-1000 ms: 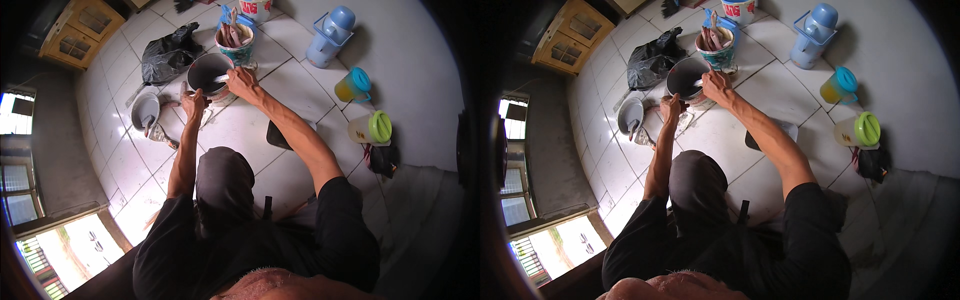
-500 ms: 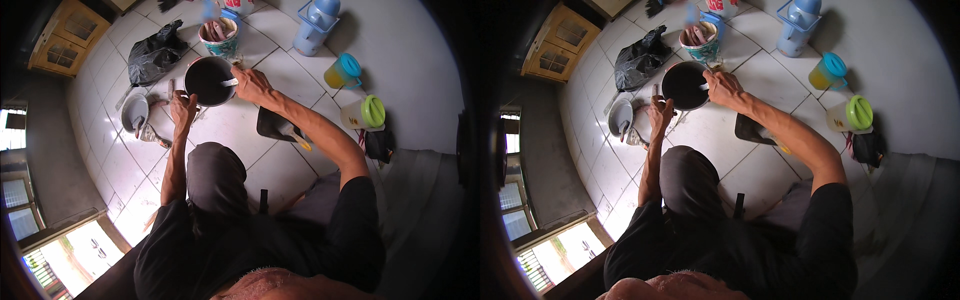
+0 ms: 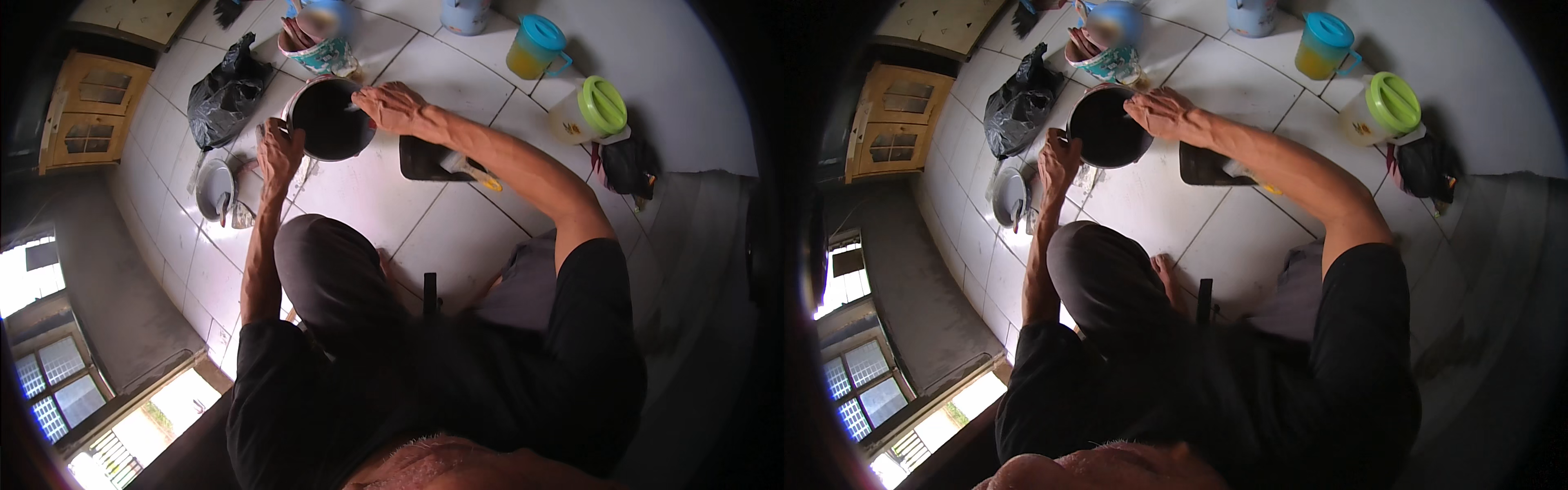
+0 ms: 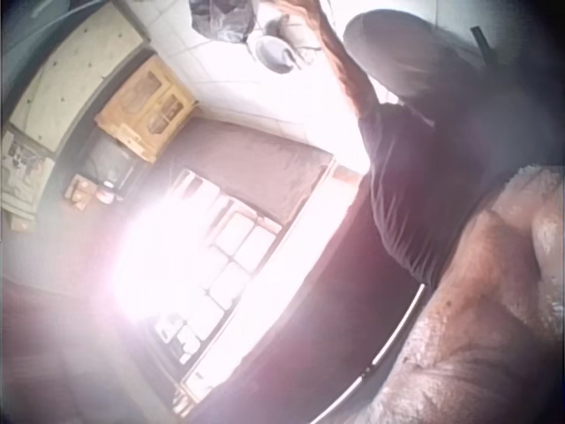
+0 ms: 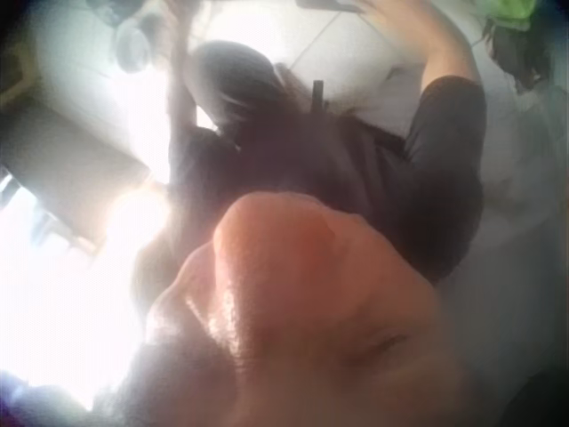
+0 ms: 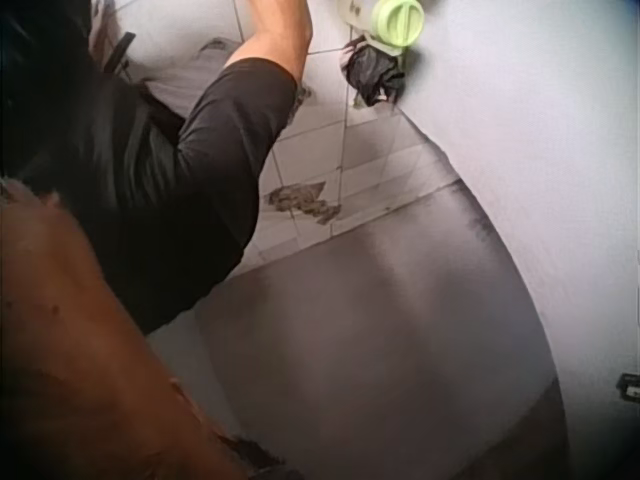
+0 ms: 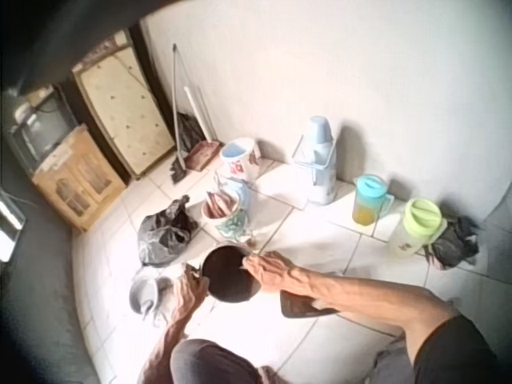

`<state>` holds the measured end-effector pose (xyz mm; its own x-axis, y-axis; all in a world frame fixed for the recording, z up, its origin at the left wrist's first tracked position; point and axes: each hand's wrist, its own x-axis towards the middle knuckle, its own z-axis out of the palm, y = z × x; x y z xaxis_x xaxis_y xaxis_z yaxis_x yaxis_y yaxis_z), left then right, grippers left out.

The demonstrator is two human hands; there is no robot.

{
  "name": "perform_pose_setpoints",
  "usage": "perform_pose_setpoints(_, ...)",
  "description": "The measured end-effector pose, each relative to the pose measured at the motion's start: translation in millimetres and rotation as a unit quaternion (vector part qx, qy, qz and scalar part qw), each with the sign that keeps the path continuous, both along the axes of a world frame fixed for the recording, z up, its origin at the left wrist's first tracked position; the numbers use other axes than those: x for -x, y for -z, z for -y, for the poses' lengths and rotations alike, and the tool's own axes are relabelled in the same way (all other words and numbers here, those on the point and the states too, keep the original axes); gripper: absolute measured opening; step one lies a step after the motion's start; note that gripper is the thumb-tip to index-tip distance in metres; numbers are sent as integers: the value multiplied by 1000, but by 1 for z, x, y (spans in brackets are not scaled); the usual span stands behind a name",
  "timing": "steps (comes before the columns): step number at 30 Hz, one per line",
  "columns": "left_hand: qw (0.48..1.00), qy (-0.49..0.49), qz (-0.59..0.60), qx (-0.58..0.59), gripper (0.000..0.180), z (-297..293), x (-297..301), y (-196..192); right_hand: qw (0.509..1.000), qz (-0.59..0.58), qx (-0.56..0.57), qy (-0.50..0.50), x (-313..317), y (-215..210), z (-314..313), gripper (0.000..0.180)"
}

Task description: The person stirs paint in a container with a brush, transfers some to a small tray, and wipes a brush and the floor with a cloth.

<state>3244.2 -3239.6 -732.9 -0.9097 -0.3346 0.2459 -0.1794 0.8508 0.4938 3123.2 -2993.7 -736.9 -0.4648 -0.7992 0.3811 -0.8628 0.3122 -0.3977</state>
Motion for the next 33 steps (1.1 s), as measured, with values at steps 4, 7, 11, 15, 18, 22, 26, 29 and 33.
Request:
perform_pose_setpoints(4,998,31,27,36,37,-1,4,-10,997,-70,-35,-19,5,17,-7,19)
perform_pose_setpoints(7,995,31,90,19,46,-3,11,-27,999,-16,28,-35,3,33,-12,15)
perform_pose_setpoints(11,985,67,162,3,45,-11,25,-39,994,1,-92,-54,-3,6,-27,12)
perform_pose_setpoints(15,969,112,195,105,51,-33,41,-58,998,-11,-43,-54,-9,-22,-29,11)
perform_pose_setpoints(18,963,123,225,85,47,-36,49,-62,998,-44,-40,-19,-9,-22,-26,12)
perform_pose_setpoints(22,962,121,224,97,49,-43,57,-58,993,-32,-117,-8,-6,-28,-30,14)
perform_pose_setpoints(26,968,113,222,2,50,-50,63,-58,996,20,-87,-24,-2,-25,-39,11)
perform_pose_setpoints(29,976,116,180,42,48,-28,65,-38,999,-10,-7,-45,-1,-19,-29,10)
perform_pose_setpoints(33,966,176,186,43,40,-60,75,-49,995,-89,24,-31,25,25,-46,12)
